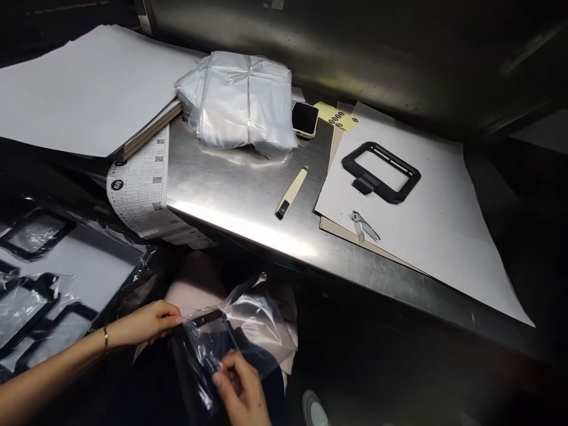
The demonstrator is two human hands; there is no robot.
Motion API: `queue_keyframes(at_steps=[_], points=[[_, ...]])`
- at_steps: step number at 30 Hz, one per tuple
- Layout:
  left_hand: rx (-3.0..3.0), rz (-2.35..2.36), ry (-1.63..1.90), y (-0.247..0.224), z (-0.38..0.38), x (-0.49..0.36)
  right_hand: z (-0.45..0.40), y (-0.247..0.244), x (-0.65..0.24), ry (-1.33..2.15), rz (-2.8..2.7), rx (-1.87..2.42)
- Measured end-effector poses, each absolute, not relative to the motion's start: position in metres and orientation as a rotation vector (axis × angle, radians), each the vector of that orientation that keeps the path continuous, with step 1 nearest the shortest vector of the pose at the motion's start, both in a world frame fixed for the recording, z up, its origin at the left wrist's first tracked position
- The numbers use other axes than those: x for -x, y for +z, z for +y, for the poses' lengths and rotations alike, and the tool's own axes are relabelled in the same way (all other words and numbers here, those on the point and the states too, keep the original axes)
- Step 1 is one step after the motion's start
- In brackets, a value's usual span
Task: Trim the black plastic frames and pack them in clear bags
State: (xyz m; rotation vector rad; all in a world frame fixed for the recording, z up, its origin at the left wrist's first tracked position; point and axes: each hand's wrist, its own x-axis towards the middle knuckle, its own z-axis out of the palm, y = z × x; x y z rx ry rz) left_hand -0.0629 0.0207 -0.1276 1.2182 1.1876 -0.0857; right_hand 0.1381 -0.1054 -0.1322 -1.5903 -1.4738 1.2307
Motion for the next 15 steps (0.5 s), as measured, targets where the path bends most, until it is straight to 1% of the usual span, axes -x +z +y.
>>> queue_keyframes(at_steps=[4, 8, 12, 15], points=[[-1.359, 1.261, -0.003, -0.130, 0.027, 0.063, -0.064, -0.131, -0.160, 1.132, -1.411, 1.656], [-1.291, 1.312, 0.097, -0.105, 0.040, 0.050, -0.030, -0.115, -0.182, 1.009, -1.455, 1.580], [-1.021, 1.192, 0.173, -0.078, 0.040, 0.043, -0.017, -0.083, -0.195, 0.931, -1.479, 1.451], [-0.611, 1.028, 0.039, -0.088, 0.030, 0.038, -0.019, -0.064, -0.192, 0.952, -1.550, 1.295]])
